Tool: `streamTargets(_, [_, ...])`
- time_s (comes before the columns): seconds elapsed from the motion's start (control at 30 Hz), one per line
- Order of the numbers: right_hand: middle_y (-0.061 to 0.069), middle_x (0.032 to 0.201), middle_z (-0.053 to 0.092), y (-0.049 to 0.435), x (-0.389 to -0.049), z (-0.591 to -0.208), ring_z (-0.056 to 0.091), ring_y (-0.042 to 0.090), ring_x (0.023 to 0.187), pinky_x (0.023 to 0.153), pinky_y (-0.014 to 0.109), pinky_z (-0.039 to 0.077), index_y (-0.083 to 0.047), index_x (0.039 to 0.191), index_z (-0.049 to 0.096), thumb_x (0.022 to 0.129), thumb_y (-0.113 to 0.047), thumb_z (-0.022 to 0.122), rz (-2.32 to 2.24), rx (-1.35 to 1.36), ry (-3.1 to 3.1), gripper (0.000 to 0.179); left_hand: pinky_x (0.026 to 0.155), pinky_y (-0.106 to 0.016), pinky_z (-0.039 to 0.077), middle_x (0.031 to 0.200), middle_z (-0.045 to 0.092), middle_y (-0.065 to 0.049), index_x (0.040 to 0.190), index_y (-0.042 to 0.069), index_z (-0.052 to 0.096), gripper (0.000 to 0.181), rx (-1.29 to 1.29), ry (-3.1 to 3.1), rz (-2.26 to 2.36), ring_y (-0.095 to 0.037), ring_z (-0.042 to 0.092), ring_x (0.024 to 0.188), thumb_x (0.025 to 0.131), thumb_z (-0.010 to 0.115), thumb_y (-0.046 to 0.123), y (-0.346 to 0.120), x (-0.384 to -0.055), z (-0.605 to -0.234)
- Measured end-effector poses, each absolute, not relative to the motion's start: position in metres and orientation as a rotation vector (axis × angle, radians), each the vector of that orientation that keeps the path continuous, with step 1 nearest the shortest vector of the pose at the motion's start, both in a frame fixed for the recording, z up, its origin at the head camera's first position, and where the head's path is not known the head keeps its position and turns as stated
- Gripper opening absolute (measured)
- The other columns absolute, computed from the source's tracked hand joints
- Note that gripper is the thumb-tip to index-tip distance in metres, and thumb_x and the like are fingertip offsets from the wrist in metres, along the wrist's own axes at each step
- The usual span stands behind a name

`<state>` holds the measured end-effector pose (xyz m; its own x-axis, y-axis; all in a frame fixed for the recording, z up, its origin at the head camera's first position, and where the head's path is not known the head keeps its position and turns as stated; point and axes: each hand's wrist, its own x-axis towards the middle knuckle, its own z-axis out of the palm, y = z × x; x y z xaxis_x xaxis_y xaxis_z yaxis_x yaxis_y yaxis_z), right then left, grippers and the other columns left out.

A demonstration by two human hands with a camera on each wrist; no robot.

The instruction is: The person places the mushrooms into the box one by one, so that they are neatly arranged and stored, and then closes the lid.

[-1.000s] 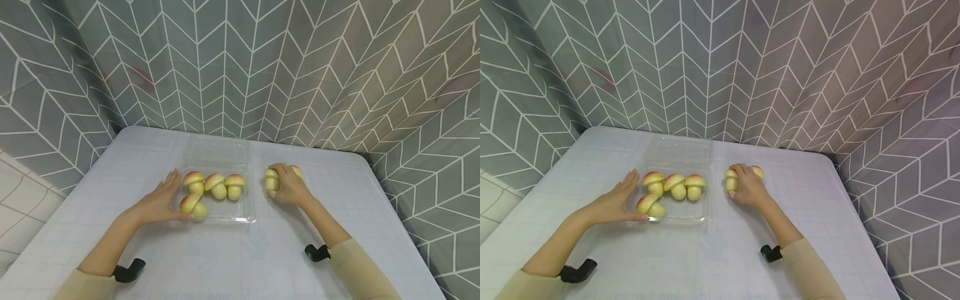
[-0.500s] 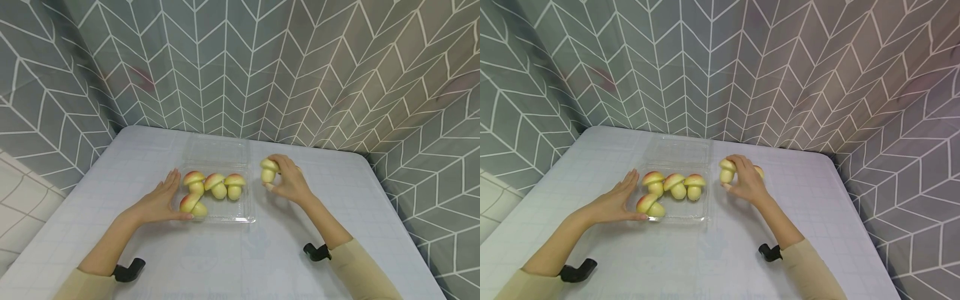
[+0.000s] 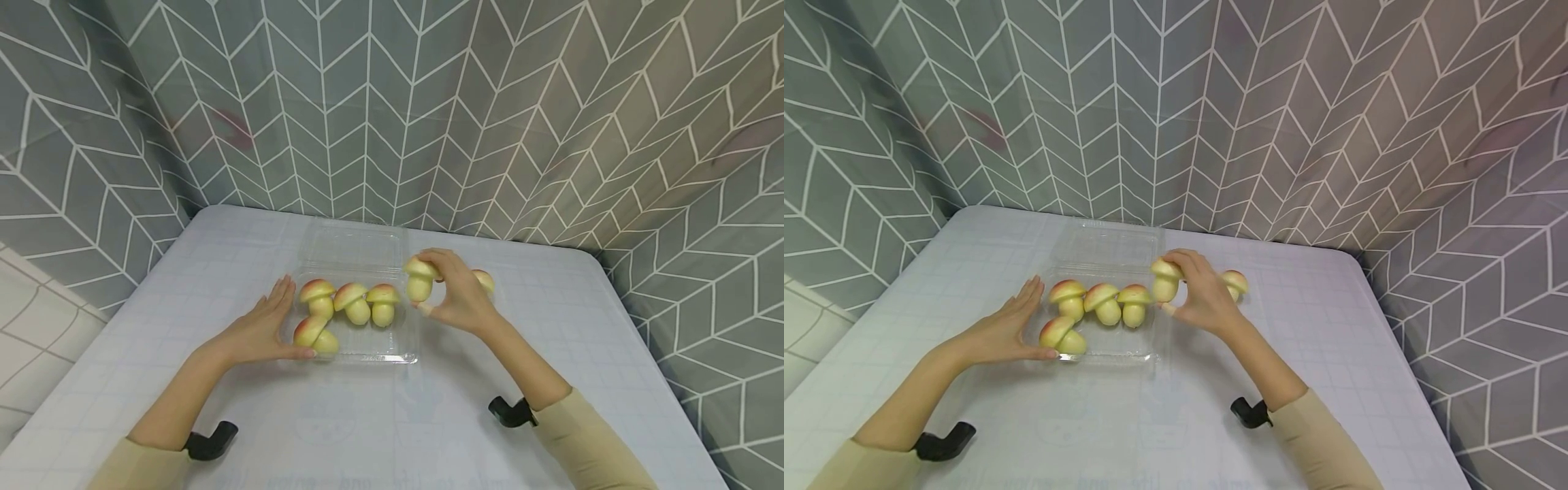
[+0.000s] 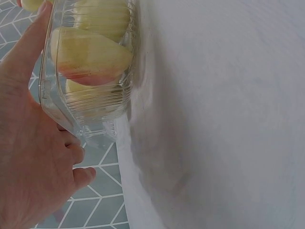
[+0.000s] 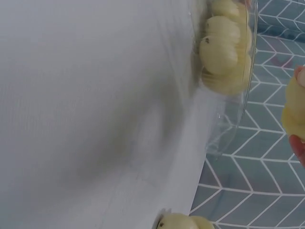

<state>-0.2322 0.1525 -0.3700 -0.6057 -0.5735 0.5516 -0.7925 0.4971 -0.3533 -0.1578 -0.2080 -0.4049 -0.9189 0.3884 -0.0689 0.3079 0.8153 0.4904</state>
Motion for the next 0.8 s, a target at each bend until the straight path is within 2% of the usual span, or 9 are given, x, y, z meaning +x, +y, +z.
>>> streamTargets(0.17, [0.007, 0.131, 0.051, 0.143, -0.226, -0.368, 0.052, 0.015, 0.103, 0.077, 0.027, 0.049, -0.006, 0.131, 0.048, 0.066, -0.022, 0.087, 0.843, 1.249, -2.369, 0.077, 0.112, -0.061, 0.010, 0.155, -0.005, -0.030, 0.147, -0.014, 0.001, 0.133, 0.541, 2.833, 0.728, -0.040, -0.002, 0.144, 0.070, 0.071, 0.069, -0.208, -0.158, -0.405])
streamTargets(0.47, [0.003, 0.132, 0.049, 0.125, -0.218, -0.370, 0.051, 0.015, 0.114, 0.084, 0.025, 0.050, -0.010, 0.131, 0.047, 0.067, -0.025, 0.087, 0.847, 1.327, -2.389, 0.077, 0.112, -0.061, 0.010, 0.155, -0.005, -0.030, 0.147, -0.014, 0.002, 0.133, 0.548, 2.840, 0.716, -0.041, -0.001, 0.144, 0.070, 0.070, 0.069, -0.209, -0.158, -0.406])
streamTargets(0.7, [0.002, 0.132, 0.049, 0.111, -0.214, -0.375, 0.045, 0.017, 0.126, 0.101, 0.030, 0.043, -0.010, 0.128, 0.049, 0.069, -0.026, 0.086, 0.828, 1.458, -2.383, 0.071, 0.112, -0.061, 0.010, 0.156, -0.006, -0.030, 0.147, -0.014, 0.001, 0.133, 0.548, 2.832, 0.730, -0.040, -0.002, 0.144, 0.070, 0.071, 0.069, -0.209, -0.158, -0.405])
streamTargets(0.8, [0.001, 0.134, 0.048, 0.105, -0.211, -0.376, 0.042, 0.016, 0.129, 0.102, 0.030, 0.042, -0.012, 0.129, 0.050, 0.069, -0.026, 0.086, 0.772, 1.489, -2.427, 0.071, 0.112, -0.061, 0.010, 0.156, -0.006, -0.029, 0.148, -0.013, 0.000, 0.133, 0.541, 2.831, 0.734, -0.040, -0.002, 0.144, 0.070, 0.070, 0.069, -0.209, -0.158, -0.405])
